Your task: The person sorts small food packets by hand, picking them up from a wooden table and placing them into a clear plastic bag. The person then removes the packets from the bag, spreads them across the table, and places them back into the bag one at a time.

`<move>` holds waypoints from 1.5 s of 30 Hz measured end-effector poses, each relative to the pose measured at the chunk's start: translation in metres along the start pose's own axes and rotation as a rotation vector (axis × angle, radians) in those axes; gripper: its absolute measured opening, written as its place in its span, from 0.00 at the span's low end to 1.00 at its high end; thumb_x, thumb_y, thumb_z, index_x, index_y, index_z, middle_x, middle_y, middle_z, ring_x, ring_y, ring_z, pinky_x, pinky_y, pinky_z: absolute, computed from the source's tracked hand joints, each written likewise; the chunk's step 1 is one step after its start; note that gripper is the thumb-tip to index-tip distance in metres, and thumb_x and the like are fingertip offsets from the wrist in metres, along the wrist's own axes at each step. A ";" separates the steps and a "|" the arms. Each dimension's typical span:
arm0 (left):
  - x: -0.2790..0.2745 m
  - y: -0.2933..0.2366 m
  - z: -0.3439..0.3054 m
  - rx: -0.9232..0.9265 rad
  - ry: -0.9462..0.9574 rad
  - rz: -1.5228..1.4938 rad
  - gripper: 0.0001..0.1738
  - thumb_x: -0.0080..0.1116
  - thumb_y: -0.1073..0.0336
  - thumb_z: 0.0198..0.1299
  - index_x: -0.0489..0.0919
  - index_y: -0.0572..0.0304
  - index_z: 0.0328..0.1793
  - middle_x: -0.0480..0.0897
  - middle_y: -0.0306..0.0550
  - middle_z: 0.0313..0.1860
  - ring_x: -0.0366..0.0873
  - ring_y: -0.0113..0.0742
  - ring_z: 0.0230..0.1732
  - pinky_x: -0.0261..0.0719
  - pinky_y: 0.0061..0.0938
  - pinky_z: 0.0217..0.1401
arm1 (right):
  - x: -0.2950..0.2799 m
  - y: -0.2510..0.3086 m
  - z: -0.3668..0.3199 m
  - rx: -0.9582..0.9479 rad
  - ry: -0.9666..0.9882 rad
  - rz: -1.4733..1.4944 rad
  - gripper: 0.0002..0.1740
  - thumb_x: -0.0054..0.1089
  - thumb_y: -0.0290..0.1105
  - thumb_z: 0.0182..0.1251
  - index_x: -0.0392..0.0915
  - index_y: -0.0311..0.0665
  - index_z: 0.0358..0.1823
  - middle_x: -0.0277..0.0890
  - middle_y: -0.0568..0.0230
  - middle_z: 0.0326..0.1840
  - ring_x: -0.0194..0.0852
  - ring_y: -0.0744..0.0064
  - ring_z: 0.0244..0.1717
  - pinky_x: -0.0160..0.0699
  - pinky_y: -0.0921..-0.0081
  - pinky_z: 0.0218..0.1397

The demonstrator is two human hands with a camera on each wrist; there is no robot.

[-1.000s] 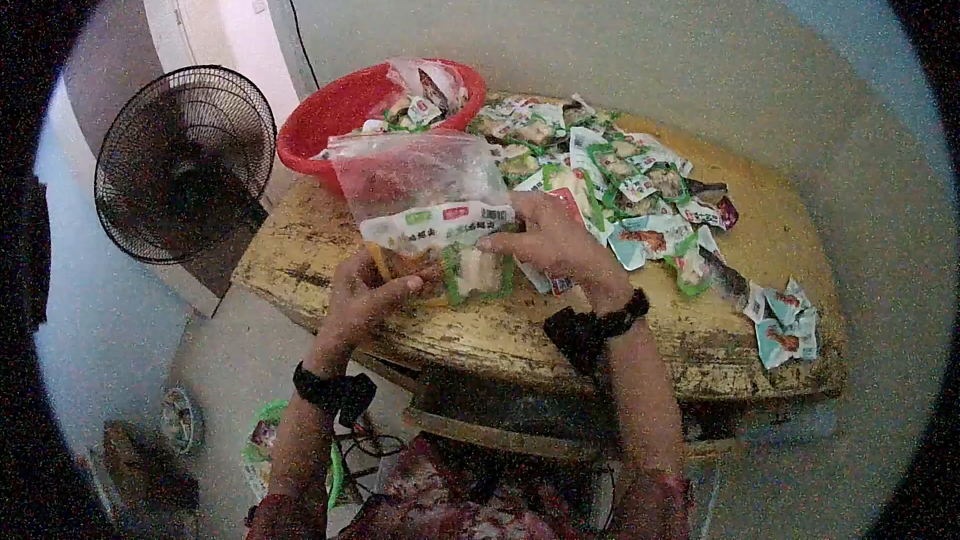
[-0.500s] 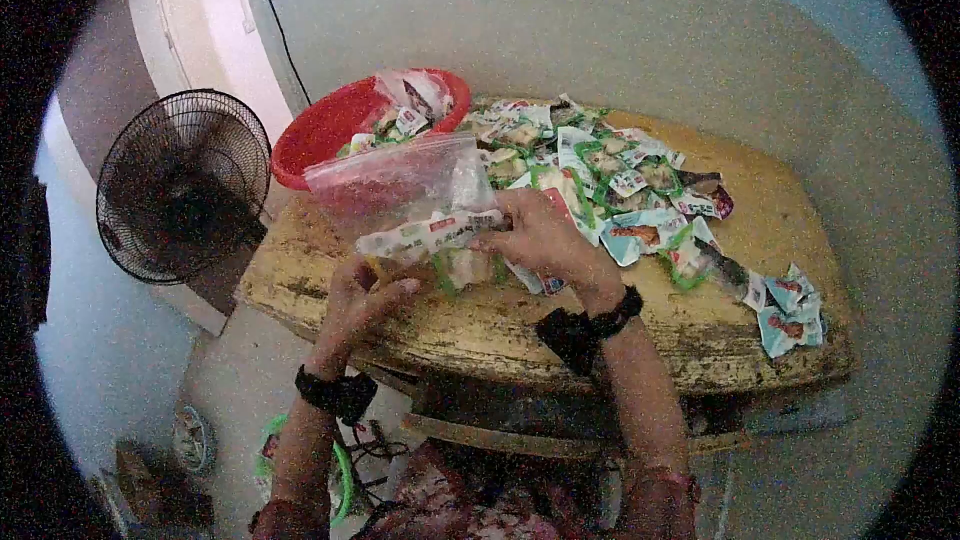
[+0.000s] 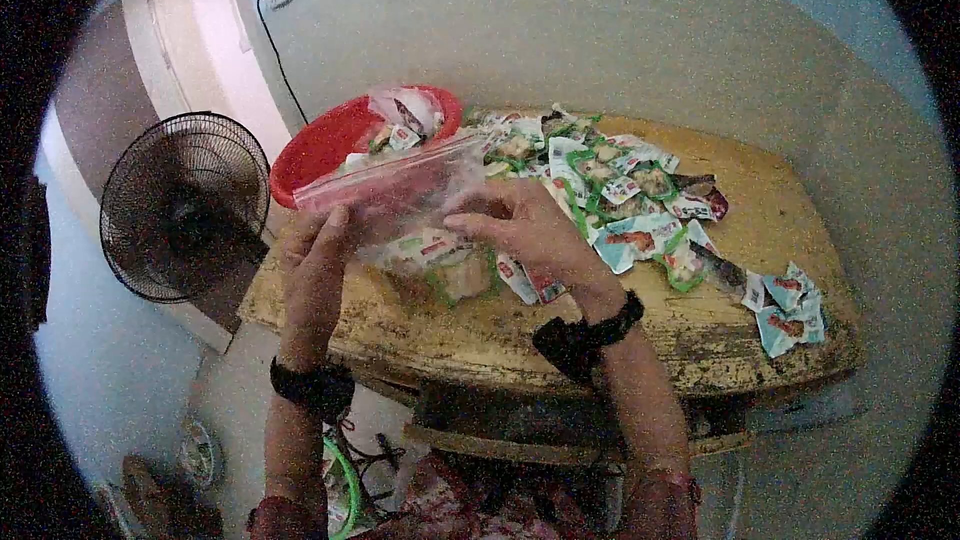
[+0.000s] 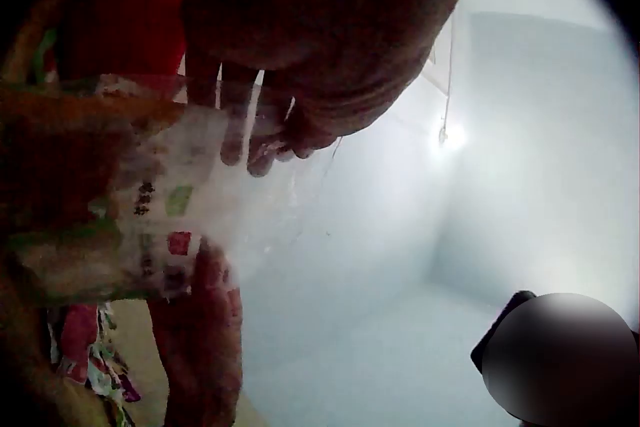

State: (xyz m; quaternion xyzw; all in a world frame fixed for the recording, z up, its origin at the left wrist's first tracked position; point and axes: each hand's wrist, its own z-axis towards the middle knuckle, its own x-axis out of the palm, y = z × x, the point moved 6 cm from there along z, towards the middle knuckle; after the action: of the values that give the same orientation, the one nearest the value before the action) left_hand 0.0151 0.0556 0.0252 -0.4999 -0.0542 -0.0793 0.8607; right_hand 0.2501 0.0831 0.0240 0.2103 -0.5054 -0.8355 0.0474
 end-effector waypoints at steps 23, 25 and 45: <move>0.004 -0.039 0.005 0.224 -0.078 0.141 0.08 0.59 0.69 0.72 0.84 0.67 0.44 0.85 0.39 0.41 0.81 0.23 0.43 0.78 0.21 0.51 | -0.013 0.036 -0.005 -0.222 -0.457 0.233 0.08 0.59 0.31 0.77 0.81 0.34 0.42 0.83 0.70 0.38 0.80 0.81 0.42 0.79 0.77 0.51; 0.012 -0.048 0.000 0.286 -0.075 0.317 0.08 0.57 0.69 0.74 0.83 0.68 0.47 0.84 0.41 0.41 0.82 0.24 0.41 0.80 0.21 0.48 | -0.011 0.036 -0.006 -0.229 -0.443 0.209 0.07 0.57 0.30 0.78 0.80 0.35 0.44 0.82 0.68 0.37 0.81 0.79 0.41 0.80 0.77 0.49; -0.006 -0.004 0.022 -0.089 0.017 0.392 0.12 0.56 0.68 0.73 0.80 0.65 0.57 0.80 0.34 0.31 0.75 0.19 0.29 0.75 0.19 0.35 | -0.015 -0.004 0.003 0.085 -0.264 0.058 0.06 0.58 0.28 0.74 0.77 0.33 0.42 0.77 0.69 0.30 0.72 0.86 0.25 0.74 0.82 0.23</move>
State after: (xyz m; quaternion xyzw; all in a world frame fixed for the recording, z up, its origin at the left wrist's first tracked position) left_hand 0.0081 0.0730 0.0378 -0.5377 0.0549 0.0832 0.8372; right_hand 0.2629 0.0915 0.0262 0.0857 -0.5480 -0.8321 -0.0044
